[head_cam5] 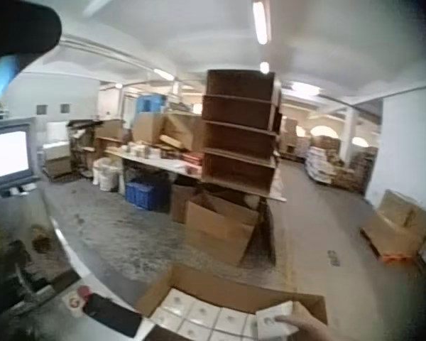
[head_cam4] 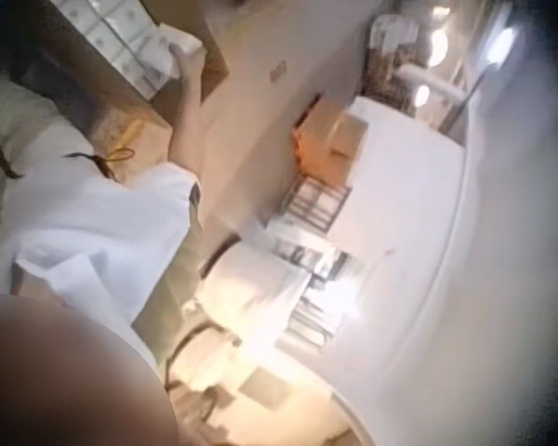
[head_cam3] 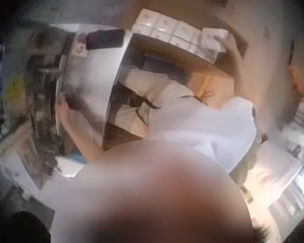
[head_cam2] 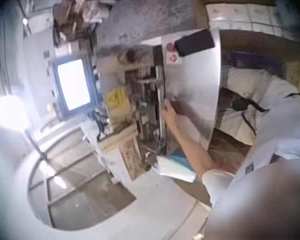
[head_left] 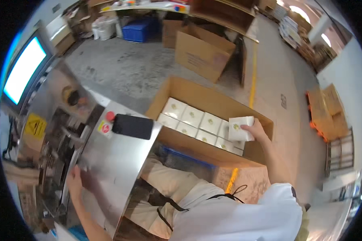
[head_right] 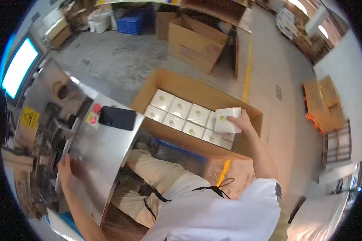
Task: Packaging square boxes of paper into plastic bags using a heat sealer and then placing them into a larger cardboard shipping box.
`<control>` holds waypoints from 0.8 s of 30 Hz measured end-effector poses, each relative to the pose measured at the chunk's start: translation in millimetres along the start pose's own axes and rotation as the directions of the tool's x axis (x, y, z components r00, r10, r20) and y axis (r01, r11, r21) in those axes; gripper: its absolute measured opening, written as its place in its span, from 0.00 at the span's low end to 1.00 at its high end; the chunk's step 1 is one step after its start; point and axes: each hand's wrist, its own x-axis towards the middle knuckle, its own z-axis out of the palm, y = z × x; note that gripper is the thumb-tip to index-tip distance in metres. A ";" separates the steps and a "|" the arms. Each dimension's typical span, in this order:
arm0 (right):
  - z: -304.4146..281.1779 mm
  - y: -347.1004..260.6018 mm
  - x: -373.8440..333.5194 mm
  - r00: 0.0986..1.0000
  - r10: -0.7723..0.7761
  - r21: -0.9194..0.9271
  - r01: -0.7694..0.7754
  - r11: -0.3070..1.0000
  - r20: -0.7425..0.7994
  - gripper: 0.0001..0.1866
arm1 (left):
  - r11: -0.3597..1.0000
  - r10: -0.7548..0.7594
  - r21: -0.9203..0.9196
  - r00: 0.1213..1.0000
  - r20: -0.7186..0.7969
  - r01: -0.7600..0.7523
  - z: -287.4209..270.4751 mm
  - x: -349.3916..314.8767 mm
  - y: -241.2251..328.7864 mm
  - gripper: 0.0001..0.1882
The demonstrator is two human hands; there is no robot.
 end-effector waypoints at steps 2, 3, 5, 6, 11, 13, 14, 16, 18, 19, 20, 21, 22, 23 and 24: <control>-13.4 41.6 -9.4 0.983 0.077 0.162 -0.104 0.981 0.165 0.34 | 0.999 0.022 -0.028 0.998 -0.056 -0.024 4.3 -6.5 4.5 0.27; -17.4 44.8 -23.7 0.966 0.115 0.218 -0.167 0.962 0.233 0.32 | 0.994 0.011 -0.110 0.989 -0.148 -0.027 11.5 -24.8 17.7 0.27; -16.0 95.7 -27.3 0.875 0.343 0.124 -0.404 0.906 0.341 0.24 | 0.977 0.054 -0.197 0.987 -0.149 -0.083 20.6 -46.0 30.4 0.27; -13.7 111.5 -29.1 0.806 0.407 -0.032 -0.437 0.899 0.430 0.21 | 0.955 0.069 -0.275 0.983 -0.170 -0.115 22.5 -62.5 31.3 0.28; 15.9 116.1 2.0 0.906 0.277 -0.807 0.109 0.581 0.322 0.24 | 0.982 0.021 -0.182 0.981 -0.192 -0.057 8.5 -129.9 34.4 0.28; 25.5 108.3 8.5 0.869 0.280 -0.820 0.215 0.530 0.409 0.25 | 0.985 0.017 -0.168 0.984 -0.180 -0.047 -8.7 -160.3 27.0 0.29; 35.5 120.5 12.7 0.797 0.315 -0.809 0.331 0.486 0.516 0.22 | 0.981 0.023 -0.184 0.979 -0.201 -0.061 -17.8 -176.6 26.7 0.28; 60.3 157.7 21.1 0.688 0.316 -0.746 0.512 0.426 0.653 0.17 | 0.965 0.052 -0.233 0.956 -0.289 -0.123 -41.1 -217.1 35.8 0.28; 81.9 158.4 7.2 0.688 0.307 -0.746 0.538 0.393 0.658 0.15 | 0.951 -0.072 -0.296 0.864 -0.498 -0.091 -59.2 -273.8 79.2 0.28; 87.6 142.8 6.3 0.590 0.315 -0.669 0.649 0.363 0.743 0.15 | 0.936 -0.211 -0.350 0.757 -0.618 -0.025 -64.1 -296.4 104.0 0.27; 80.7 140.0 4.7 0.591 0.313 -0.669 0.655 0.352 0.744 0.15 | 0.933 -0.239 -0.360 0.753 -0.613 0.003 -59.6 -281.7 88.1 0.27; 82.5 138.7 7.5 0.576 0.280 -0.640 0.682 0.353 0.768 0.15 | 0.965 -0.177 -0.261 0.751 -0.636 0.007 -64.0 -282.2 83.0 0.26; 75.5 162.0 21.6 0.618 0.269 -0.673 0.656 0.343 0.739 0.14 | 0.986 -0.111 -0.167 0.753 -0.649 0.002 -68.3 -278.0 71.7 0.26; 72.9 181.5 38.4 0.666 0.250 -0.708 0.623 0.331 0.703 0.15 | 0.997 -0.046 -0.079 0.753 -0.656 -0.007 -71.3 -268.8 51.8 0.25; 87.6 155.7 37.0 0.687 0.174 -0.685 0.599 0.413 0.706 0.16 | 0.998 0.020 0.055 0.728 -0.685 0.023 -80.7 -275.9 35.7 0.25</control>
